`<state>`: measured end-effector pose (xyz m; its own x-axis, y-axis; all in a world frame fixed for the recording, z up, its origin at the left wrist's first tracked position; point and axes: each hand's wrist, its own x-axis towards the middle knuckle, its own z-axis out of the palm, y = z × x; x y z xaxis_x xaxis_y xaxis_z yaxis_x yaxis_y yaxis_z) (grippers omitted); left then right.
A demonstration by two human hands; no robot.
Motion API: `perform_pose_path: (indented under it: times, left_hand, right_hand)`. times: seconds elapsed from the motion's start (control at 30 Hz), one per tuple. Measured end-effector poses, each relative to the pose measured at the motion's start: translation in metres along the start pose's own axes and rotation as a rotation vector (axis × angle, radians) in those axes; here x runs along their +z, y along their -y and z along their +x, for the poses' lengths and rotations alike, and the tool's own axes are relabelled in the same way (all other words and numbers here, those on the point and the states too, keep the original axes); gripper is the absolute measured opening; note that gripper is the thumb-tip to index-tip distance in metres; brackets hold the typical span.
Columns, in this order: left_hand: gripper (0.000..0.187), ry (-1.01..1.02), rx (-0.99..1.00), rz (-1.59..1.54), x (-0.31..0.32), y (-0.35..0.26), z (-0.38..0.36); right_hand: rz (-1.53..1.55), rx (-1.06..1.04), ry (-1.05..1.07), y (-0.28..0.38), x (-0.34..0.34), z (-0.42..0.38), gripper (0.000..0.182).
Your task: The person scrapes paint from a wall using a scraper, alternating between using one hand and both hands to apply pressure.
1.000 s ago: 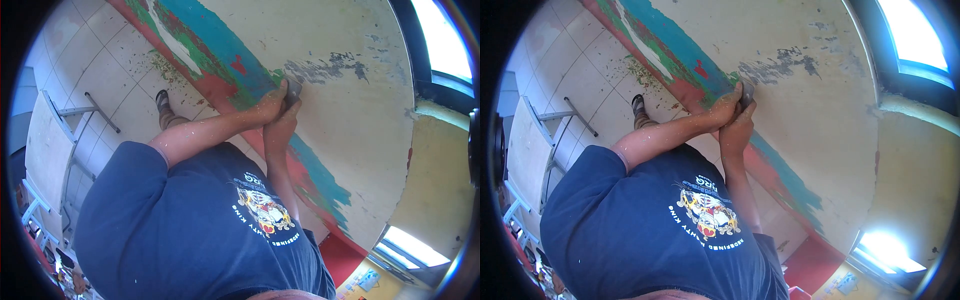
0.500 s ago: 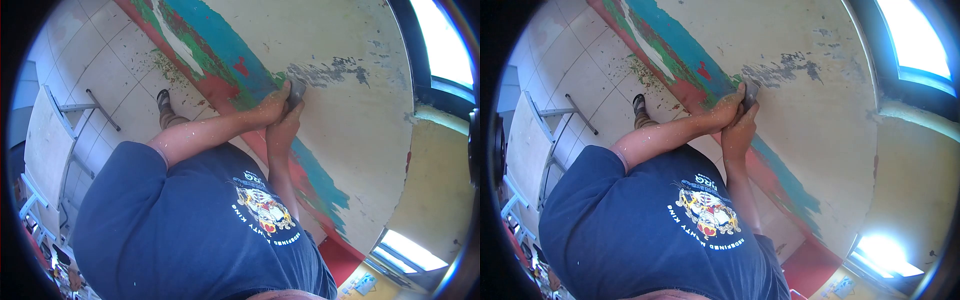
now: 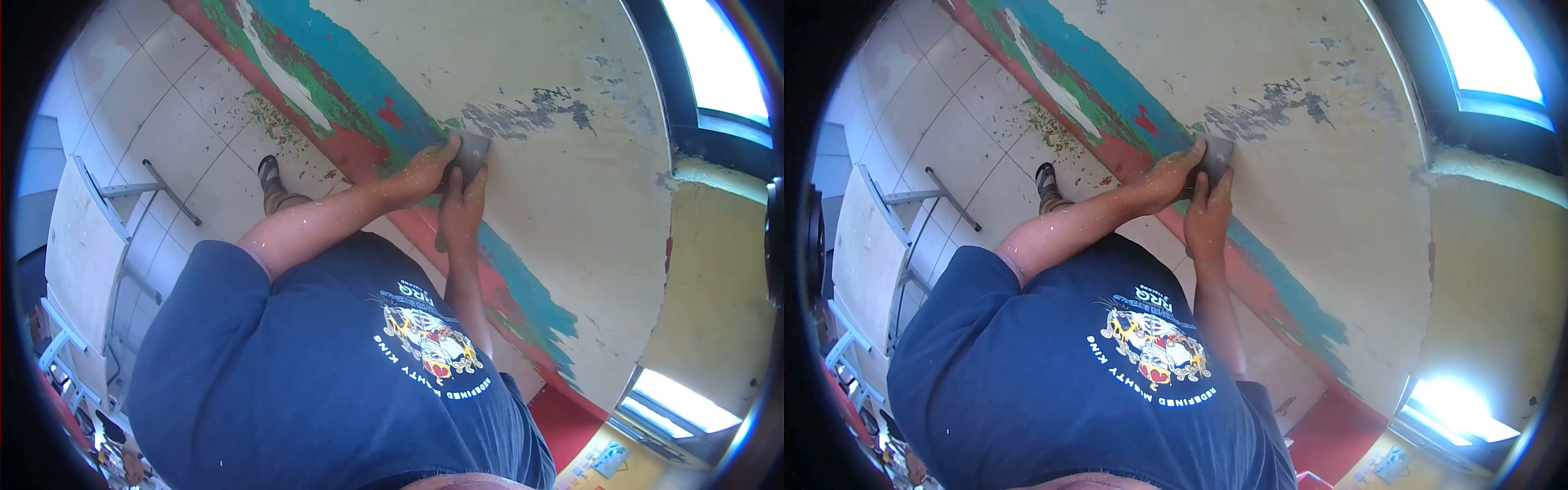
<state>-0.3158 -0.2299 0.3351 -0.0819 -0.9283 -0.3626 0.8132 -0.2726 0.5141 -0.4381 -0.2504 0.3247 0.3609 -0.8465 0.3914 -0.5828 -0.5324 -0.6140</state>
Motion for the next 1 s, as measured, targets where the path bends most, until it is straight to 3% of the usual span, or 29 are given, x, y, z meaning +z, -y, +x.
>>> perform_pose_path:
  times: [0.03,0.1,0.13,0.2,0.3,0.5,0.73,0.8,0.83,0.9,0.93,1.0]
  left_hand:
    - [0.056,0.002,-0.003,0.005,-0.004,0.001,-0.004]
    - [0.055,-0.006,0.128,0.431,-0.017,-0.003,-0.011]
    - [0.055,0.002,0.113,0.448,-0.025,-0.001,-0.014]
    - [0.045,0.037,0.387,0.838,-0.033,-0.005,-0.020]
    - [0.035,-0.034,0.345,0.737,-0.027,-0.021,-0.041]
    - [0.028,0.050,0.324,0.922,-0.031,-0.052,-0.047]
    - [0.032,0.230,0.410,1.360,-0.035,-0.106,-0.030]
    - [0.033,0.361,0.634,1.536,-0.047,-0.123,-0.020]
    - [0.033,0.438,0.613,1.558,-0.047,-0.133,-0.019]
    - [0.036,0.489,0.588,1.495,-0.043,-0.149,-0.022]
    - [0.036,0.559,0.570,1.507,-0.042,-0.161,-0.021]
    - [0.036,0.500,0.405,1.851,-0.034,-0.187,-0.016]
  right_hand:
    - [0.001,0.003,-0.005,0.014,-0.014,0.001,0.035]
    - [0.518,0.770,0.350,0.044,-0.044,-0.001,0.031]
    - [0.531,0.782,0.333,0.042,-0.042,-0.005,0.031]
    - [0.755,0.739,0.354,0.036,-0.033,-0.012,0.031]
    - [0.847,0.610,0.305,0.038,-0.008,-0.013,0.033]
    - [1.126,0.674,0.359,0.031,0.011,-0.019,0.034]
    - [1.150,0.710,-0.074,0.083,0.047,0.001,0.034]
    - [1.178,0.761,-0.204,0.097,0.061,0.013,0.028]
    - [1.191,0.771,-0.283,0.100,0.079,0.019,0.028]
    - [1.195,0.770,-0.641,0.104,0.122,0.029,0.023]
    - [1.193,0.773,-0.713,0.115,0.126,0.033,0.023]
    - [1.626,0.877,-0.656,0.146,0.122,0.048,0.025]
